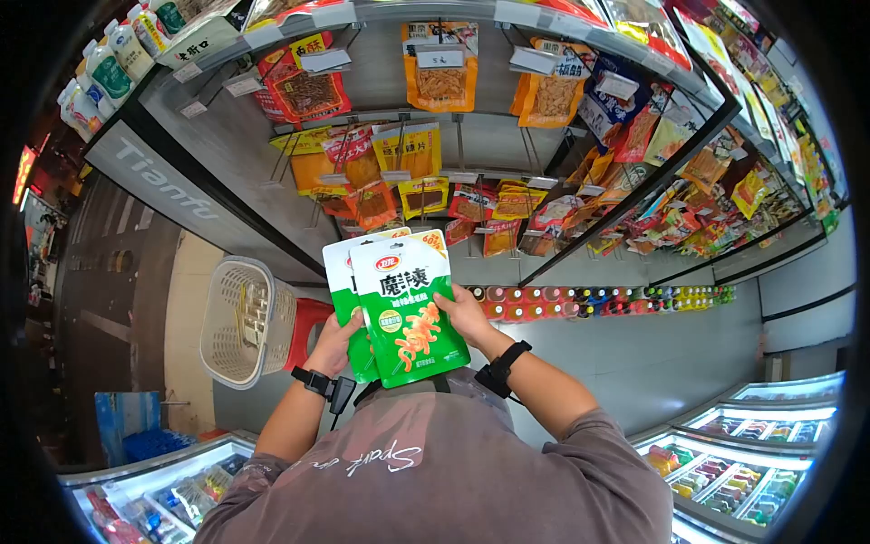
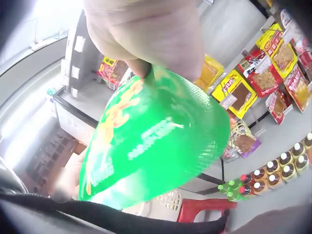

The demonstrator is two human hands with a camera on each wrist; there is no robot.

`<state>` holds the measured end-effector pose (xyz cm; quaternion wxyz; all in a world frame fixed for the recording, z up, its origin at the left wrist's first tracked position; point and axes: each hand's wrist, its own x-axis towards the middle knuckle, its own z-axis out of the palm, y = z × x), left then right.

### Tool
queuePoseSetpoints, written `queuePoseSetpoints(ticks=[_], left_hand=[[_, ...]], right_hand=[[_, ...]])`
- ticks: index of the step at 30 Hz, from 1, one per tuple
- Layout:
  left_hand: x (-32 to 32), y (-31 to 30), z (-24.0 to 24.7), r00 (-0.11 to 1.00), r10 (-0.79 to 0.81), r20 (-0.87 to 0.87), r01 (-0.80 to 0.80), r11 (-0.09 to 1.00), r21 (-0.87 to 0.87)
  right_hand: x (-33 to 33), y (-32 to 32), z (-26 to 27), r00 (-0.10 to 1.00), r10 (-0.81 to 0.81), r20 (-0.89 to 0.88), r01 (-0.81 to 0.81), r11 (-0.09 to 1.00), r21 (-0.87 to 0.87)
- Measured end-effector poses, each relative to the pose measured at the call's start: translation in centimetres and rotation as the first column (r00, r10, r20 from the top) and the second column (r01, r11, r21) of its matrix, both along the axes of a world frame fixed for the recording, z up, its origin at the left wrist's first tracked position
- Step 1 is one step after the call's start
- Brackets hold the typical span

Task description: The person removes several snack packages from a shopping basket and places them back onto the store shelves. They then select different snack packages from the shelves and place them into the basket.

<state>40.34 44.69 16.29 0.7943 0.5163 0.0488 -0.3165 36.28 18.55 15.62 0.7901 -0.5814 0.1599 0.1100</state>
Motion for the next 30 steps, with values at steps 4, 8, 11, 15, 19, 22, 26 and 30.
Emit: queuePoseSetpoints(ticks=[4,8,11,15,19,22,26,30], left_hand=[[0.8,4.1,-1.8,0.999,0.041,0.029,-0.043,0.996,0.074],[1.1,10.0,-3.6,0.987,0.161,0.029,-0.163,0.979,0.126],[0.7,13.4,-3.8,0.967,0.254,0.025,-0.254,0.949,0.188],[-0.1,14.0,-1.6,0.910,0.413,0.022,-0.407,0.884,0.229],[-1.1,12.6,-1.0,0.843,0.537,0.042,-0.535,0.825,0.183],[-0.8,10.1,0.2,0.837,0.541,0.089,-0.546,0.807,0.228],[-0.5,8.0,0.4,0.837,0.538,0.102,-0.545,0.798,0.258],[-0.1,5.2,0.8,0.844,0.522,0.127,-0.535,0.796,0.282]], right_hand=[[0.4,-1.6,-1.8,0.990,-0.138,-0.013,0.137,0.990,-0.020],[1.8,-4.5,-3.5,0.958,-0.286,-0.025,0.284,0.957,-0.055],[3.6,-7.0,-5.1,0.944,-0.327,-0.050,0.320,0.942,-0.103],[7.4,-10.7,-8.6,0.932,-0.353,-0.077,0.345,0.933,-0.097],[10.7,-13.2,-11.7,0.938,-0.346,-0.029,0.344,0.938,-0.053],[12.0,-13.8,-12.1,0.962,-0.265,0.062,0.267,0.963,-0.025],[12.0,-13.1,-10.3,0.969,-0.232,0.083,0.230,0.973,0.024],[13.2,-13.1,-9.9,0.957,-0.278,0.089,0.272,0.960,0.073]])
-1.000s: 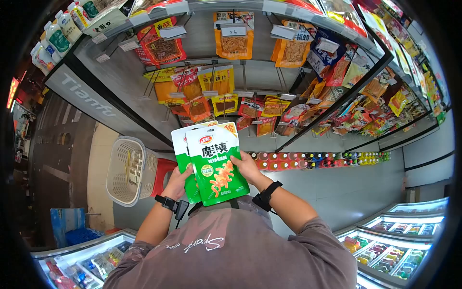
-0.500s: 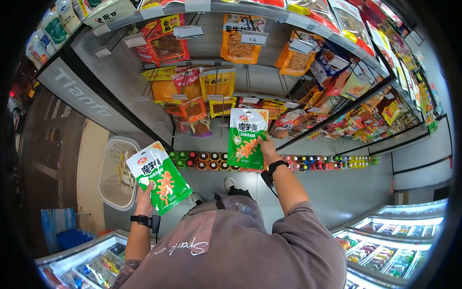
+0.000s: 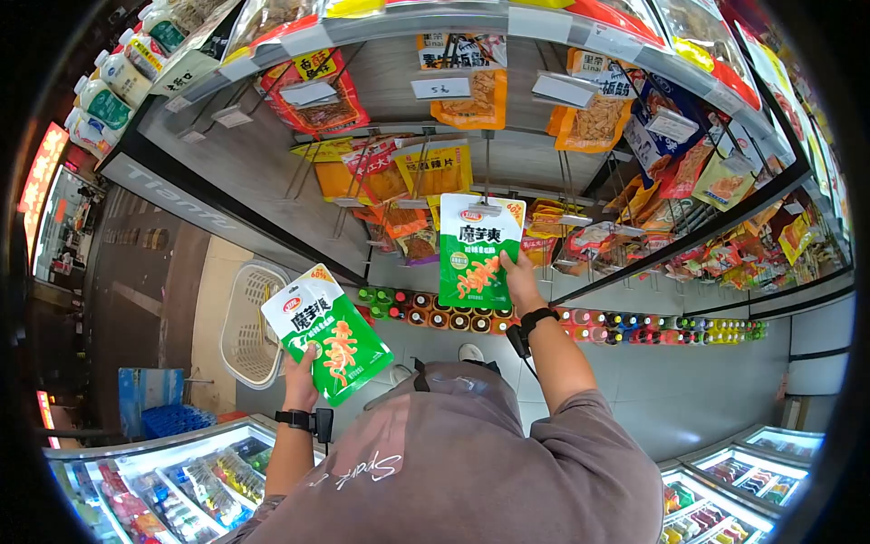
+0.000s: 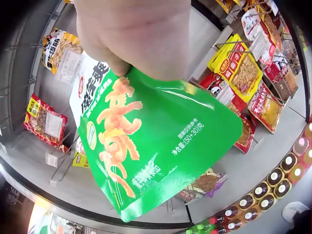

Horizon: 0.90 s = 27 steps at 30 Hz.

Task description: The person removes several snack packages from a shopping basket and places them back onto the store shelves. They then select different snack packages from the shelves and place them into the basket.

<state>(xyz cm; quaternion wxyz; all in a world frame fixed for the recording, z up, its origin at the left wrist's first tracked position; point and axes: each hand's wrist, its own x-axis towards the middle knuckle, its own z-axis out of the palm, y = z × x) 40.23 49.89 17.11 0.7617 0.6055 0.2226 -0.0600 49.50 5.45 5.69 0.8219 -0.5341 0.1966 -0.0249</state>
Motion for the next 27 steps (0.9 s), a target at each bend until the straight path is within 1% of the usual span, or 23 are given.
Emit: queuePoseSetpoints(ticks=[5,9,12,15,16,20,22,23,25,27], left_hand=[[-0.1,-2.6,-0.9,0.999,0.031,-0.007,-0.031,0.999,0.018],[-0.4,-3.7,-0.9,0.998,0.057,-0.017,-0.058,0.998,-0.003],[-0.6,-3.9,-0.4,0.996,0.077,-0.043,-0.076,0.997,0.025],[-1.0,-3.8,-0.4,0.992,0.116,-0.046,-0.114,0.993,0.043],[-1.1,-3.7,-0.4,0.992,0.120,-0.049,-0.118,0.992,0.045],[-1.2,-3.7,-0.3,0.986,0.148,-0.070,-0.144,0.987,0.068],[-1.1,-3.8,-0.2,0.985,0.157,-0.070,-0.151,0.985,0.082],[-1.0,-3.8,-0.2,0.987,0.146,-0.071,-0.140,0.986,0.088],[-0.9,-3.8,-0.2,0.988,0.136,-0.074,-0.129,0.987,0.096],[-0.7,-3.8,0.0,0.994,0.098,-0.055,-0.092,0.991,0.092]], right_hand=[[2.1,-0.4,-1.4,0.996,-0.053,0.067,0.056,0.997,-0.051],[3.2,-1.4,-2.1,0.999,-0.031,0.017,0.031,1.000,0.005],[3.3,-1.9,-2.7,0.997,-0.065,0.033,0.067,0.995,-0.073],[2.8,-2.0,-3.3,0.999,-0.034,0.027,0.036,0.995,-0.097],[2.6,-1.8,-3.1,0.999,-0.037,0.007,0.037,0.997,-0.066],[3.1,-1.6,-3.7,0.997,-0.074,-0.002,0.073,0.995,-0.075],[4.4,-2.1,-4.0,0.997,-0.079,0.021,0.082,0.978,-0.191],[5.3,-2.2,-3.5,0.997,-0.081,0.019,0.083,0.978,-0.189],[7.7,-2.7,-2.4,0.985,-0.128,0.119,0.158,0.940,-0.302],[10.4,-3.6,-2.0,0.987,-0.139,0.080,0.151,0.974,-0.169]])
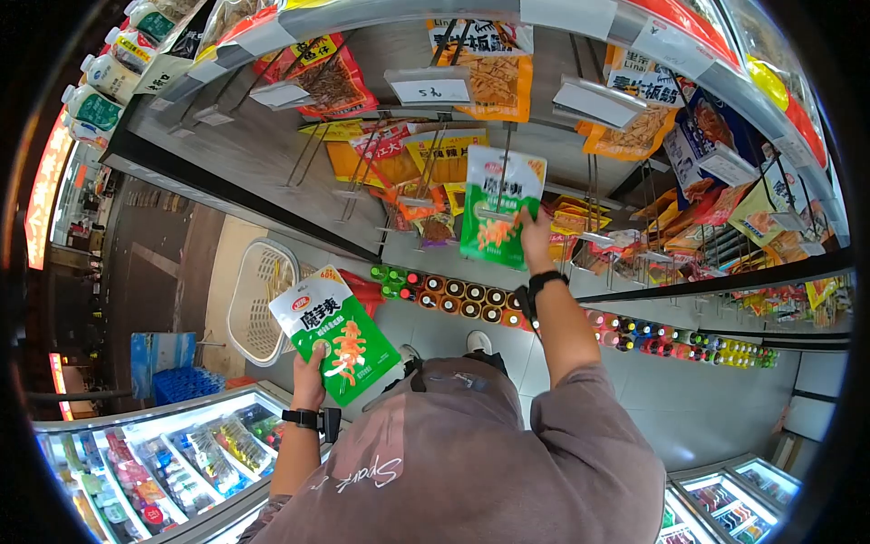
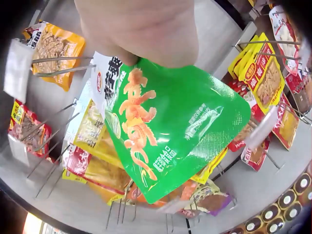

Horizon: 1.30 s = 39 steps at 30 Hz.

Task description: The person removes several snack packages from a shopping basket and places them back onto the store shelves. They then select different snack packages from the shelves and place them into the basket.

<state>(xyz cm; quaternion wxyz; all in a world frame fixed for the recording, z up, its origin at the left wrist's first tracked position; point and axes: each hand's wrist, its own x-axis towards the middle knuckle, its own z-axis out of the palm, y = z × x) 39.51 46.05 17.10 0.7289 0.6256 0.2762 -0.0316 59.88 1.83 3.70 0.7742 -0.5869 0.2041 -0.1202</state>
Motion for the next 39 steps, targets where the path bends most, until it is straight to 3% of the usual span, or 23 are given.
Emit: queuePoseSetpoints(ticks=[2,6,8,10,12,13,15,17,18,19,21,22,23,24,26,27,29,30,32,35,37,39], left_hand=[[0.1,-0.1,0.1,1.000,-0.006,-0.012,0.006,1.000,0.013],[-0.2,-0.1,0.3,0.999,-0.036,-0.036,0.038,0.996,0.080],[-0.5,-0.1,0.3,0.998,-0.040,-0.056,0.045,0.994,0.100],[-0.9,0.0,0.3,0.996,-0.046,-0.076,0.054,0.992,0.114],[-1.1,0.1,0.1,0.993,-0.077,-0.089,0.090,0.984,0.155],[-1.0,0.2,0.1,0.993,-0.079,-0.085,0.091,0.984,0.153],[-0.8,0.1,0.3,0.981,-0.164,-0.108,0.185,0.958,0.221],[-0.4,-0.3,1.0,0.970,-0.220,-0.101,0.239,0.942,0.237],[-0.1,-0.6,1.1,0.956,-0.277,-0.098,0.293,0.921,0.257],[0.2,-1.0,1.0,0.954,-0.285,-0.094,0.300,0.921,0.249],[0.9,-1.8,0.7,0.918,-0.394,-0.050,0.397,0.904,0.156],[1.3,-2.5,0.9,0.912,-0.408,-0.047,0.411,0.899,0.150],[1.8,-3.3,1.2,0.884,-0.465,-0.054,0.468,0.874,0.129],[2.2,-4.0,1.3,0.852,-0.521,-0.058,0.524,0.845,0.109],[2.9,-5.1,1.1,0.818,-0.574,-0.024,0.574,0.814,0.094],[3.3,-5.8,1.6,0.790,-0.614,-0.002,0.609,0.783,0.125],[4.1,-5.7,1.3,0.702,-0.712,-0.026,0.708,0.694,0.132],[4.2,-5.8,0.7,0.700,-0.713,-0.019,0.709,0.692,0.134],[4.0,-6.1,-0.2,0.751,-0.637,0.172,0.617,0.770,0.161],[3.3,-3.8,-1.0,0.745,-0.665,0.045,0.657,0.744,0.119],[2.3,-2.0,-2.2,0.747,-0.663,-0.040,0.664,0.743,0.082],[1.1,0.0,-3.3,0.718,-0.653,-0.239,0.665,0.746,-0.041]], right_hand=[[2.6,-0.7,0.2,0.997,-0.061,0.045,0.066,0.990,-0.127],[7.7,-4.6,-5.6,0.999,0.023,-0.042,-0.027,0.994,-0.103],[9.2,-5.2,-8.0,0.980,-0.141,-0.143,0.058,0.878,-0.475],[8.8,-5.6,-8.7,0.954,-0.175,-0.244,0.012,0.834,-0.552],[7.7,-6.2,-10.7,0.936,-0.110,-0.333,-0.122,0.789,-0.602],[6.2,-5.1,-11.3,0.931,-0.217,-0.293,-0.048,0.724,-0.688],[2.4,-3.0,-11.7,0.889,-0.225,-0.399,-0.104,0.750,-0.654],[-1.6,-1.4,-15.2,0.924,0.135,-0.358,-0.361,0.613,-0.702],[-4.6,1.8,-9.4,0.884,0.253,-0.392,-0.373,0.888,-0.269],[-7.2,4.6,-3.6,0.820,0.488,-0.298,-0.527,0.848,-0.060],[-10.4,8.7,-0.7,0.654,0.731,-0.195,-0.745,0.667,-0.001],[-11.7,10.6,1.9,0.605,0.794,-0.055,-0.785,0.607,0.121],[-12.5,12.5,2.6,0.564,0.825,-0.043,-0.825,0.565,0.025],[-13.0,13.8,4.6,0.521,0.852,0.051,-0.847,0.509,0.157],[-13.7,15.8,6.7,0.647,0.752,0.127,-0.760,0.625,0.178],[-13.7,15.6,6.7,0.655,0.745,0.127,-0.755,0.633,0.172],[-13.3,14.9,6.3,0.755,0.655,0.037,-0.630,0.709,0.317],[-13.1,14.1,5.9,0.756,0.653,0.040,-0.631,0.711,0.310],[-13.1,11.7,4.4,0.844,0.537,-0.021,-0.521,0.827,0.211],[-12.3,7.0,-1.1,0.933,0.334,-0.130,-0.345,0.936,-0.075],[-11.4,3.7,-2.7,0.956,0.209,-0.207,-0.250,0.948,-0.199],[-10.4,1.9,-3.0,0.957,0.157,-0.242,-0.220,0.941,-0.259]])
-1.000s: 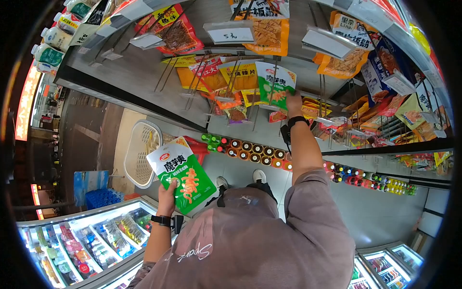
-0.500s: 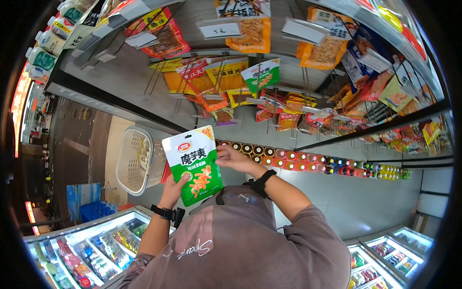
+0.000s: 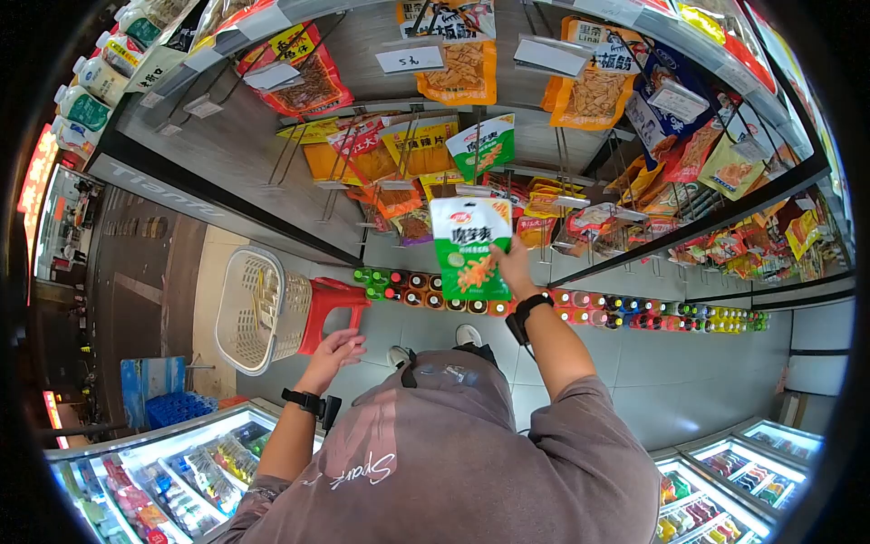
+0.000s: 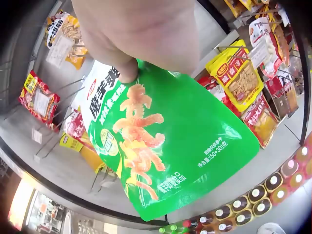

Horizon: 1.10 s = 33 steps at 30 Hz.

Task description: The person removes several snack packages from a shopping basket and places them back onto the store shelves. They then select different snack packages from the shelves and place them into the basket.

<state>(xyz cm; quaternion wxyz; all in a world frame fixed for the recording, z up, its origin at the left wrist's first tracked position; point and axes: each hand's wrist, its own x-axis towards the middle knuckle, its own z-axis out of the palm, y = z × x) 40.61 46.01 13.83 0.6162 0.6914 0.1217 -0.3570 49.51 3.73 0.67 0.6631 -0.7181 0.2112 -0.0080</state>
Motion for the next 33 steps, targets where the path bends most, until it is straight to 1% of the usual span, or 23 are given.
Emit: queuePoseSetpoints(ticks=[1,2,3,4,5,6,7,9,10,12,15,18,22,24,27,28,30,31,33], left_hand=[[-0.8,0.9,-0.6,1.000,0.003,-0.001,-0.003,1.000,0.004],[-1.5,1.9,-1.4,0.996,0.069,-0.056,-0.067,0.997,0.039],[-2.2,2.9,-2.1,0.985,0.135,-0.108,-0.127,0.989,0.076],[-3.0,4.0,-3.1,0.985,0.136,-0.107,-0.128,0.989,0.079],[-3.8,5.3,-4.2,0.968,0.198,-0.157,-0.177,0.974,0.140],[-4.6,6.4,-5.1,0.944,0.262,-0.202,-0.221,0.954,0.201],[-5.4,7.4,-5.8,0.943,0.265,-0.201,-0.225,0.953,0.201],[-7.1,9.2,-6.8,0.878,0.365,-0.309,-0.306,0.925,0.224],[-7.8,9.7,-7.1,0.877,0.368,-0.308,-0.310,0.924,0.224],[-9.0,10.5,-7.8,0.835,0.444,-0.326,-0.370,0.890,0.265],[-10.2,10.6,-7.8,0.805,0.491,-0.334,-0.414,0.867,0.277],[-11.0,10.8,-8.6,0.787,0.512,-0.346,-0.440,0.857,0.268],[-11.0,10.0,-8.4,0.778,0.526,-0.345,-0.443,0.847,0.293],[-11.1,9.9,-8.7,0.779,0.521,-0.349,-0.437,0.850,0.294],[-10.9,9.3,-8.3,0.782,0.525,-0.337,-0.434,0.846,0.309],[-11.0,9.4,-8.4,0.781,0.525,-0.338,-0.434,0.846,0.310],[-11.0,9.5,-8.7,0.780,0.519,-0.350,-0.426,0.850,0.311],[-10.8,9.3,-8.5,0.779,0.520,-0.351,-0.425,0.849,0.314],[-10.6,8.8,-7.9,0.778,0.520,-0.353,-0.418,0.848,0.327]], right_hand=[[0.5,-0.5,0.0,0.996,-0.061,0.071,0.064,0.997,-0.040],[0.9,-0.6,0.3,0.982,-0.120,0.146,0.132,0.989,-0.074],[1.1,-0.5,0.5,0.982,-0.119,0.147,0.130,0.989,-0.070],[1.2,-0.3,1.5,0.976,-0.128,0.177,0.142,0.987,-0.072],[1.2,-0.1,2.4,0.969,-0.135,0.205,0.153,0.985,-0.076],[1.2,0.0,3.0,0.970,-0.115,0.212,0.139,0.985,-0.098],[1.0,0.2,4.0,0.970,-0.112,0.214,0.136,0.986,-0.097],[0.5,0.8,5.6,0.987,-0.086,0.139,0.088,0.996,-0.009],[0.4,0.8,5.4,0.987,-0.083,0.139,0.085,0.996,-0.009],[0.3,0.9,4.7,0.982,-0.051,0.183,0.037,0.996,0.080],[0.3,1.0,4.2,0.978,-0.082,0.194,0.060,0.992,0.115],[0.9,0.7,4.1,0.976,-0.104,0.193,0.084,0.991,0.107],[1.9,0.5,4.3,0.975,-0.134,0.180,0.116,0.987,0.108],[2.4,0.2,3.6,0.964,-0.147,0.220,0.122,0.985,0.123],[3.1,-0.4,1.8,0.970,-0.154,0.187,0.128,0.982,0.142],[3.3,-0.3,2.2,0.971,-0.153,0.185,0.128,0.982,0.142],[3.9,-0.1,2.9,0.958,-0.161,0.236,0.118,0.975,0.187],[4.0,0.1,3.5,0.959,-0.161,0.234,0.118,0.975,0.188],[4.4,0.3,4.5,0.951,-0.185,0.247,0.124,0.962,0.244]])
